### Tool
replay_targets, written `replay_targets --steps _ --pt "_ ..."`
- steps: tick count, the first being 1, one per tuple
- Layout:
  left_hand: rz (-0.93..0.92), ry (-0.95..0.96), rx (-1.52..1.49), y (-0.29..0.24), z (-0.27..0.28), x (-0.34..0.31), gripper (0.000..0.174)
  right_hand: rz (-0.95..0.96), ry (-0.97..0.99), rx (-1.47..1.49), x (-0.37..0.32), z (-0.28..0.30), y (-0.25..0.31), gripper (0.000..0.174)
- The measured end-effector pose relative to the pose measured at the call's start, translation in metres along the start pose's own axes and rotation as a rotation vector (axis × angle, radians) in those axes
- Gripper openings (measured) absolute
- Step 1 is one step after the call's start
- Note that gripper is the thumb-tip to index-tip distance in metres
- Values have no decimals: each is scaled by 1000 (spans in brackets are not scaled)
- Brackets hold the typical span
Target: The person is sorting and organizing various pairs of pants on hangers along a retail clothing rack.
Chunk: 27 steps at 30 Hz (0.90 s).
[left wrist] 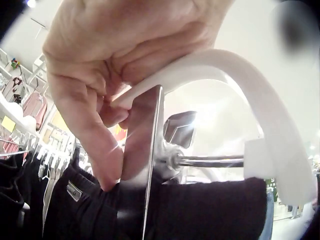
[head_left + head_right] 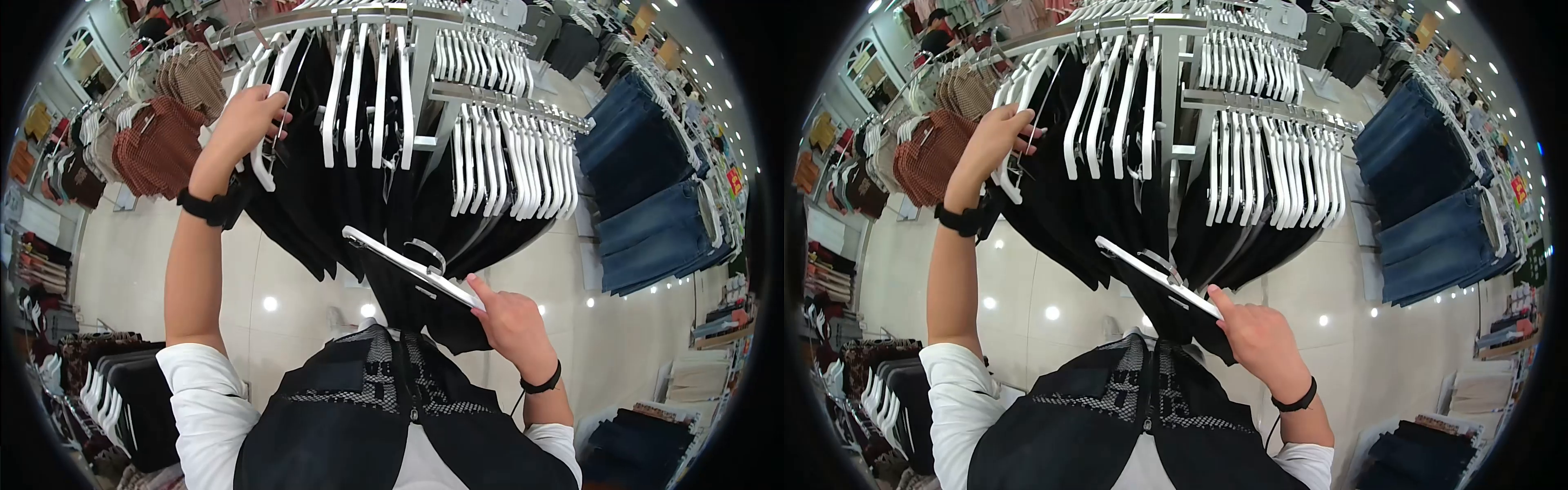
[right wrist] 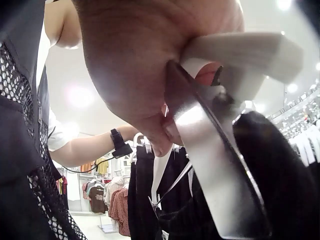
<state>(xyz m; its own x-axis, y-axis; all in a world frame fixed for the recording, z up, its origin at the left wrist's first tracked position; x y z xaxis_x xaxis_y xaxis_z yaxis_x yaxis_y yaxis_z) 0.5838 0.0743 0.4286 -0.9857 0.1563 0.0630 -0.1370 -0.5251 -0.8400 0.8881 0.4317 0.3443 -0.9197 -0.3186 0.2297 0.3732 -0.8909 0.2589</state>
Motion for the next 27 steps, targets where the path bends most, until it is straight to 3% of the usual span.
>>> replay_targets --steps 4,11,14,19,22,24,26,27 --pt "43 -31 156 5 6 -51 36 54 -3 -50 -3 0 -17 57" --pt "134 -150 224 68 29 -125 30 99 17 -318 16 12 -34 57" --pt "148 -205 229 82 40 -151 31 113 -50 -163 21 1 -51 56" --pt "168 -334 374 109 57 -212 34 239 16 -96 32 -16 -62 60" --pt "179 -407 533 140 56 -235 39 58 -12 -170 46 -17 -53 64" --pt "194 -371 585 154 53 -247 41 -153 46 -22 50 -24 -56 64" --pt "222 -339 581 171 49 -257 39 -87 -19 -120 52 -37 -56 63" --pt "214 -333 593 180 46 -262 37 -149 -27 -98 54 -42 -56 62"
Point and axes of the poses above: each hand's wrist, its own x-axis towards the middle knuckle, its own z-axis out of the back of the hand, y = z × x, the point moved 1 cm from there along x, towards the middle knuckle, and after that the axes turned 2 degrees about -z, right-handed, at the moved point
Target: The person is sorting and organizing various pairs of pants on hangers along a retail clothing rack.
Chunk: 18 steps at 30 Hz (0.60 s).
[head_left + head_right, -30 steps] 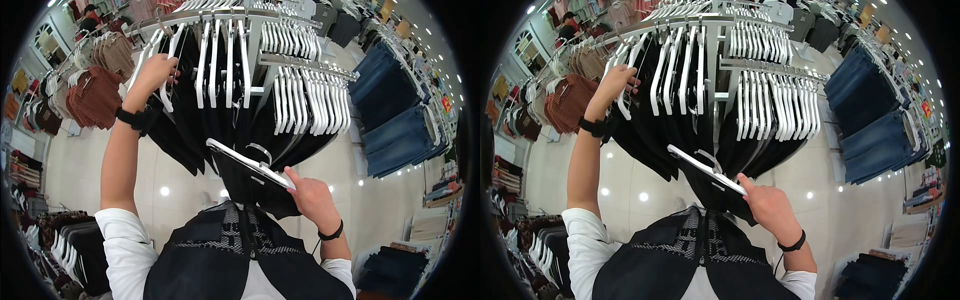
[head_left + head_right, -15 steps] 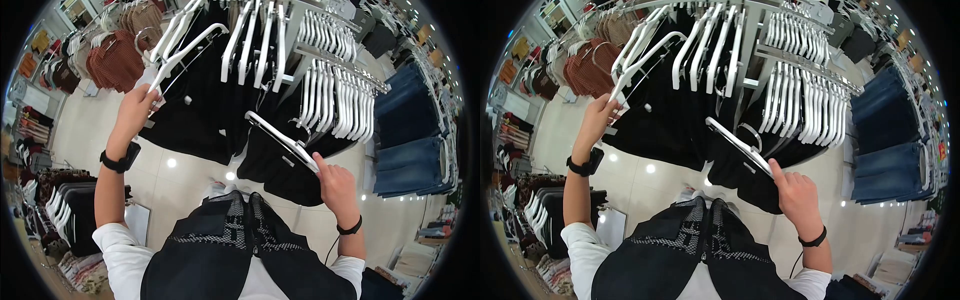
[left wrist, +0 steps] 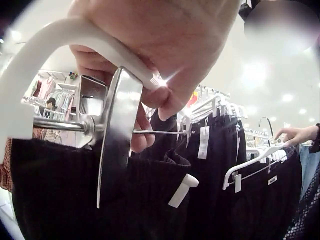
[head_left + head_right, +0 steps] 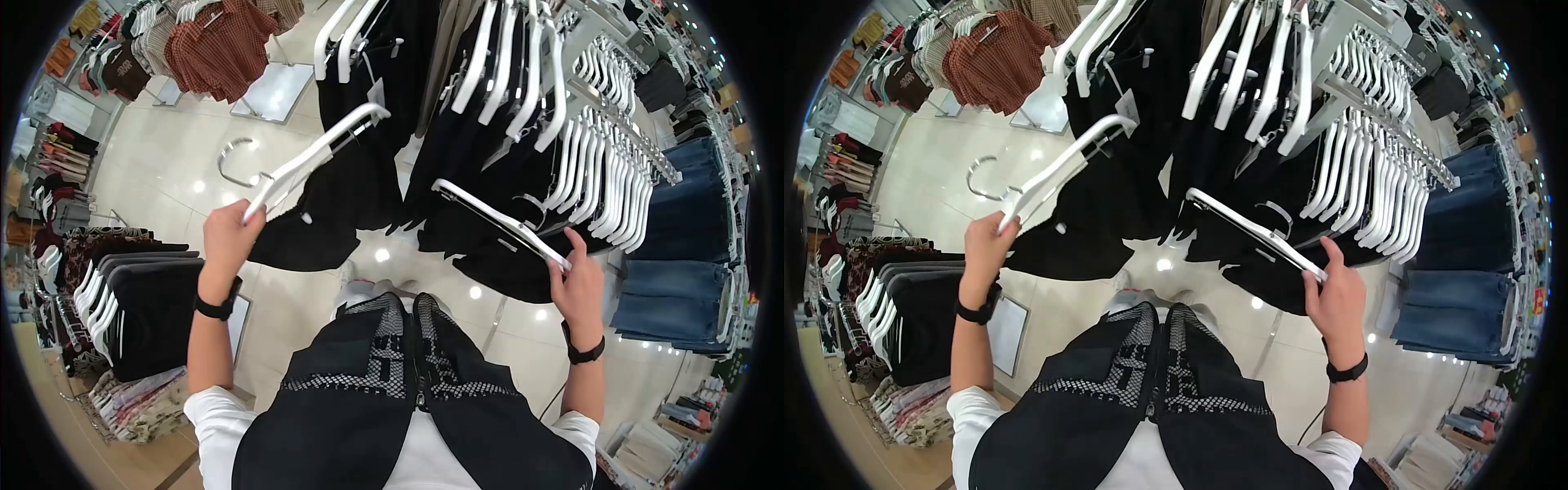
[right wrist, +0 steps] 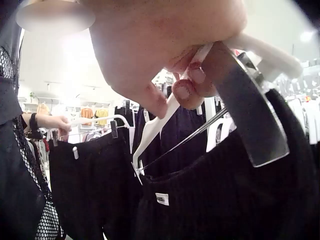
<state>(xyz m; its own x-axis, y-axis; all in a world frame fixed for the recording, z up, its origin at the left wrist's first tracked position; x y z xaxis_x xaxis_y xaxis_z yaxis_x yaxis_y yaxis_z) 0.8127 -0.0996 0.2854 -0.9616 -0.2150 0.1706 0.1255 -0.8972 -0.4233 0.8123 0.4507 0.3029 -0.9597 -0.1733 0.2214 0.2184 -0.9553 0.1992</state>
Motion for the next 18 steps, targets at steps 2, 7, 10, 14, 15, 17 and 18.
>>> replay_targets --steps 2,7,10,14,15,17,18 --pt "-37 4 2 18 -13 -9 27 -130 -2 48 2 -11 6 61" --pt "-267 121 -100 40 -15 -33 8 -313 21 -51 -17 -33 12 56" --pt "-479 248 -128 59 -19 -41 18 -403 -12 -37 -29 -36 29 54" --pt "-572 402 -183 76 -21 -38 14 -411 -22 -11 -42 -39 57 51" --pt "-590 458 -178 81 -20 -33 14 -422 -18 0 -45 -39 66 51" --pt "-624 473 -193 98 -24 -24 14 -440 -9 22 -52 -41 82 51" --pt "-628 484 -196 104 -24 -17 14 -451 -7 38 -55 -41 89 51"
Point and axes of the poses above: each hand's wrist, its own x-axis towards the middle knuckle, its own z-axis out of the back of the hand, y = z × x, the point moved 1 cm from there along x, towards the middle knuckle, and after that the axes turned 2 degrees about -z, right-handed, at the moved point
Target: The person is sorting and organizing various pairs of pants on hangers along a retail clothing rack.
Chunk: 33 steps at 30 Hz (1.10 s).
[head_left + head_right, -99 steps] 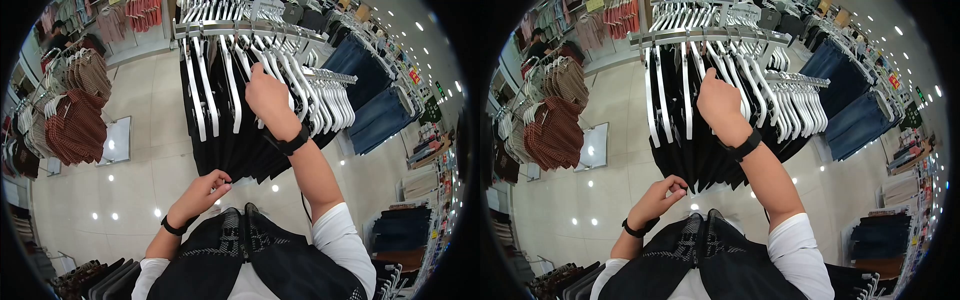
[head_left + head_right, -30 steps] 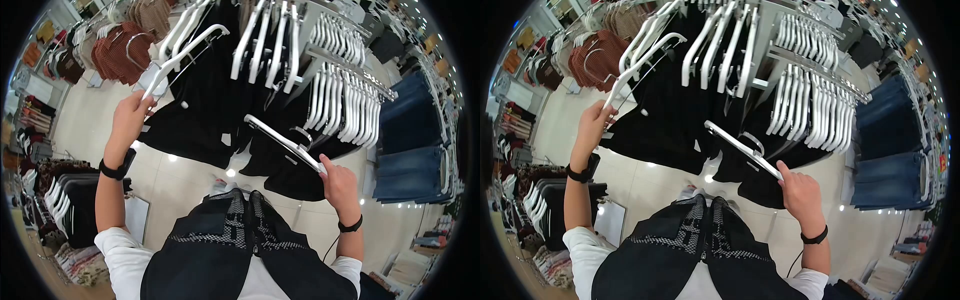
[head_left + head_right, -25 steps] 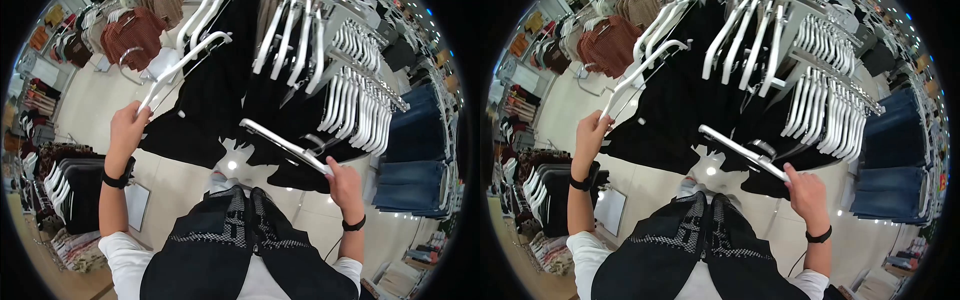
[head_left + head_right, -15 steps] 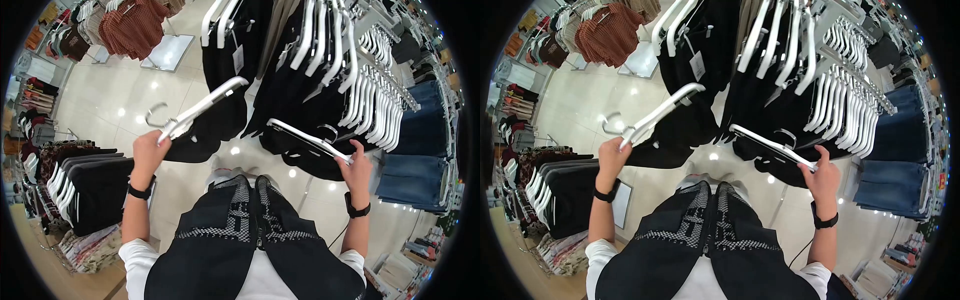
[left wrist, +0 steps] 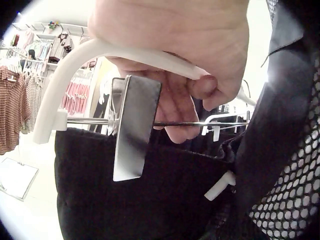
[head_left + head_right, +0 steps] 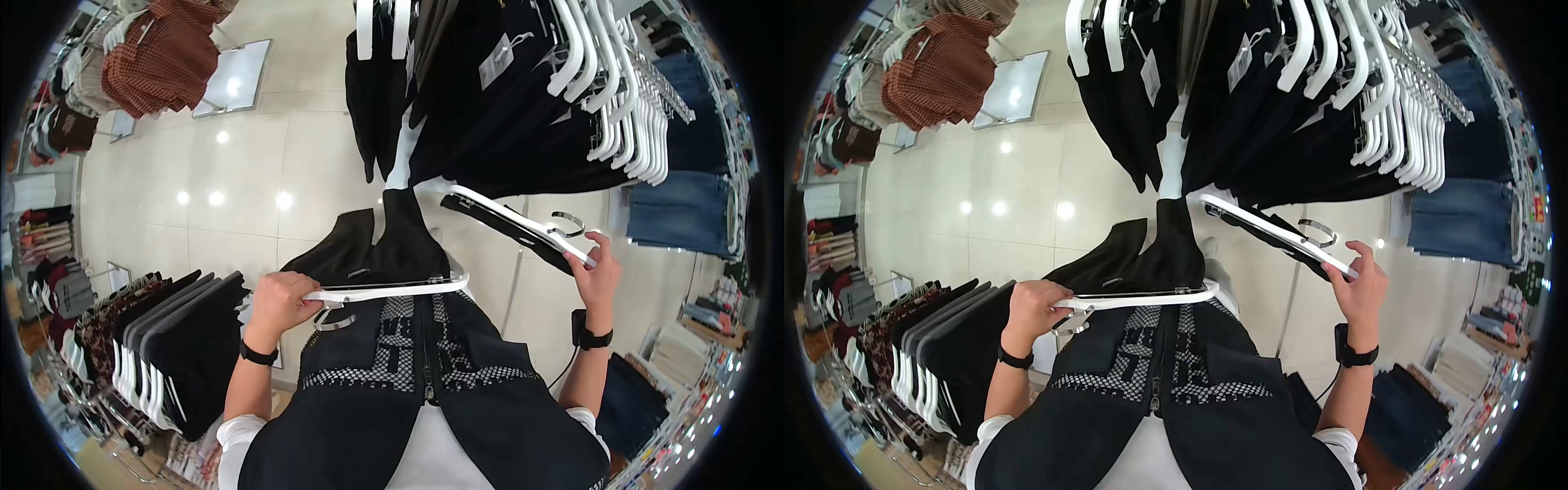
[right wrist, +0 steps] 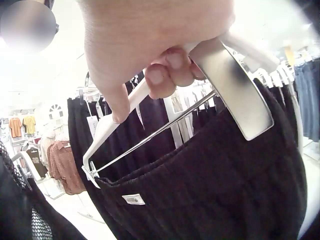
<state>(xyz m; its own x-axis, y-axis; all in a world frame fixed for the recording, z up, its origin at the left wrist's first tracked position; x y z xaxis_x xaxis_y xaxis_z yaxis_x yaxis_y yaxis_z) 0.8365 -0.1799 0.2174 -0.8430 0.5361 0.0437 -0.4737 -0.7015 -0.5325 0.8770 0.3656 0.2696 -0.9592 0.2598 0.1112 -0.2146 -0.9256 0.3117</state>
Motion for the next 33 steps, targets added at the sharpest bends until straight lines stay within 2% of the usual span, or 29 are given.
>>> replay_targets --steps 5,7,13,15,18,21,22,26,27,30,33 --pt "-17 2 -21 38 25 19 18 -104 -29 41 -29 4 20 49" --pt "-31 -46 -42 50 40 32 21 -136 -58 16 -40 7 28 47" --pt "30 -313 21 79 71 50 14 -121 -228 -105 -55 9 25 41" --pt "75 -364 38 75 77 52 5 -111 -288 -125 -58 7 25 39" --pt "89 -393 24 65 81 55 3 -133 -349 -83 -60 6 16 37" --pt "83 -448 80 50 71 56 10 -124 -362 -65 -54 8 10 35" --pt "110 -422 21 47 68 55 11 -119 -359 -61 -52 7 6 35" --pt "166 -314 119 21 53 47 10 -79 -301 23 -46 2 -21 38" --pt "120 -270 152 15 51 44 11 -88 -259 49 -46 0 -30 38" --pt "131 -191 98 -7 35 41 11 -106 -157 120 -48 -4 -55 42" --pt "167 -125 93 -37 17 41 11 -36 -62 143 -52 -6 -77 43"
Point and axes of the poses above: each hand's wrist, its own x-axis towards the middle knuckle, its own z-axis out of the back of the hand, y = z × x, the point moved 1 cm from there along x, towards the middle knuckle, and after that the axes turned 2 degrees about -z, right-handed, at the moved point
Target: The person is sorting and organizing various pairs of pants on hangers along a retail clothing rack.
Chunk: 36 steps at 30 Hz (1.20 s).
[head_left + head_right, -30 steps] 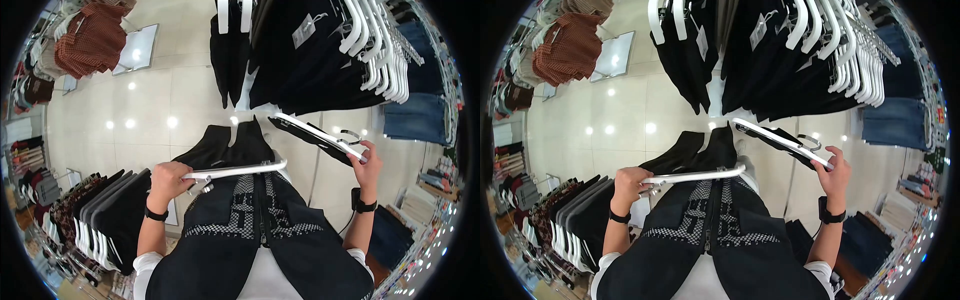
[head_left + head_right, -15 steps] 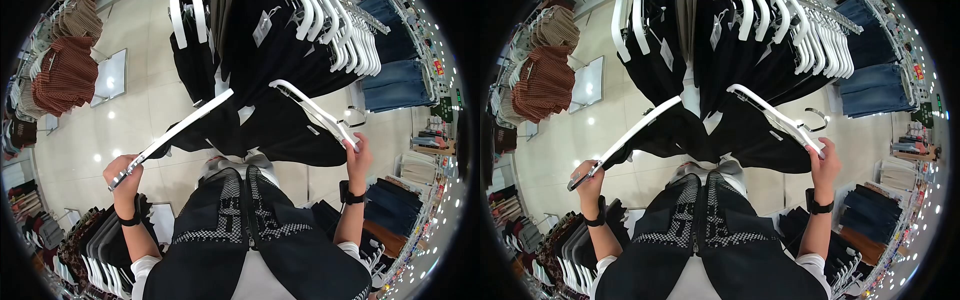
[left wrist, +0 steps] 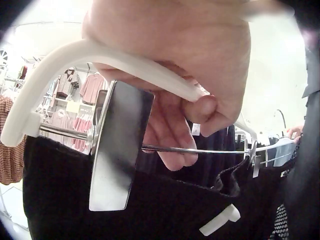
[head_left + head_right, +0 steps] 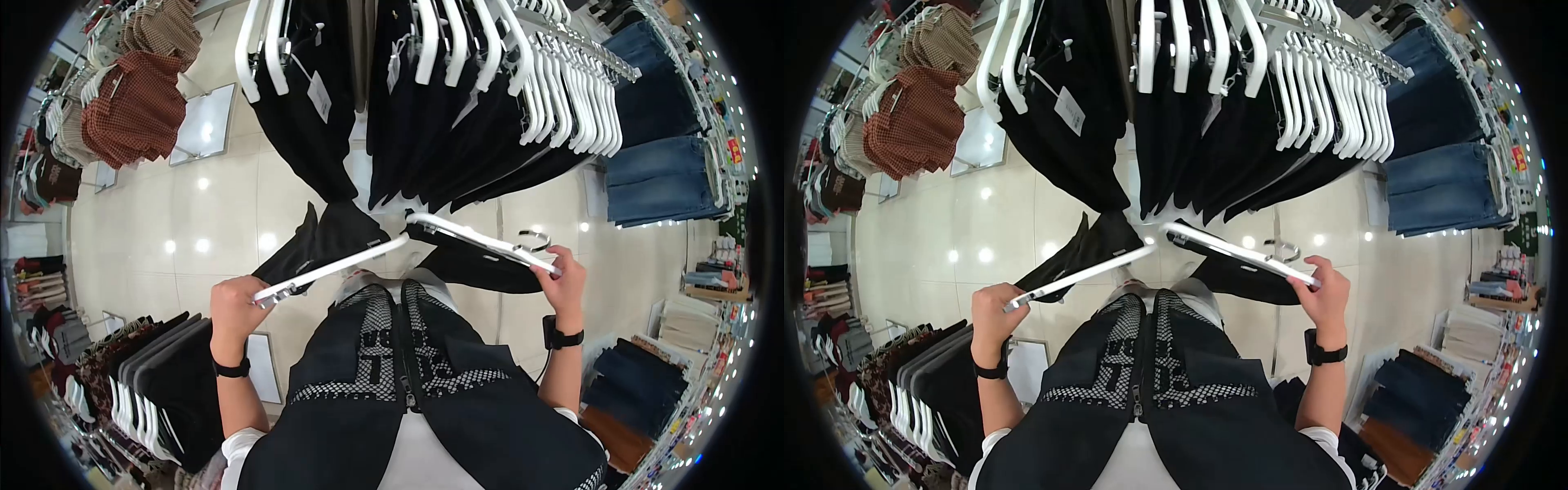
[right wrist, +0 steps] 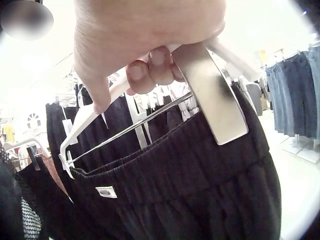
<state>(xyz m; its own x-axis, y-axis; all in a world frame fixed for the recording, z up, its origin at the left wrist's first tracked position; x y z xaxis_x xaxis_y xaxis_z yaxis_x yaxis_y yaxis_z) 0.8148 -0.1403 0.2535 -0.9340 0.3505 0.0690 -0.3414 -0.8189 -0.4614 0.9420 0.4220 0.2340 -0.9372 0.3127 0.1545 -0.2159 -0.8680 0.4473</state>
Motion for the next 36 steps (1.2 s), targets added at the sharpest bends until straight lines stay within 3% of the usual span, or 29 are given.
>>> replay_targets --steps 6,12,14,17,20,23,31,36 --pt "72 53 24 -49 -19 -15 6 145 103 42 4 -2 -29 42" --pt "300 -74 65 -66 -33 -34 9 90 57 97 39 -2 -66 43" --pt "260 -232 84 -72 -37 -36 14 81 51 75 49 4 -68 43" --pt "381 -186 172 -75 -32 -40 20 111 7 51 64 7 -76 41" --pt "419 -375 130 -84 -26 -37 19 80 -72 48 70 6 -84 40" --pt "499 -372 127 -84 -17 -37 17 94 -92 50 76 7 -88 37" --pt "494 -334 130 -84 -6 -30 16 122 -108 132 76 6 -73 38" --pt "308 -150 -27 -67 -8 -37 13 175 39 149 68 11 -65 43"
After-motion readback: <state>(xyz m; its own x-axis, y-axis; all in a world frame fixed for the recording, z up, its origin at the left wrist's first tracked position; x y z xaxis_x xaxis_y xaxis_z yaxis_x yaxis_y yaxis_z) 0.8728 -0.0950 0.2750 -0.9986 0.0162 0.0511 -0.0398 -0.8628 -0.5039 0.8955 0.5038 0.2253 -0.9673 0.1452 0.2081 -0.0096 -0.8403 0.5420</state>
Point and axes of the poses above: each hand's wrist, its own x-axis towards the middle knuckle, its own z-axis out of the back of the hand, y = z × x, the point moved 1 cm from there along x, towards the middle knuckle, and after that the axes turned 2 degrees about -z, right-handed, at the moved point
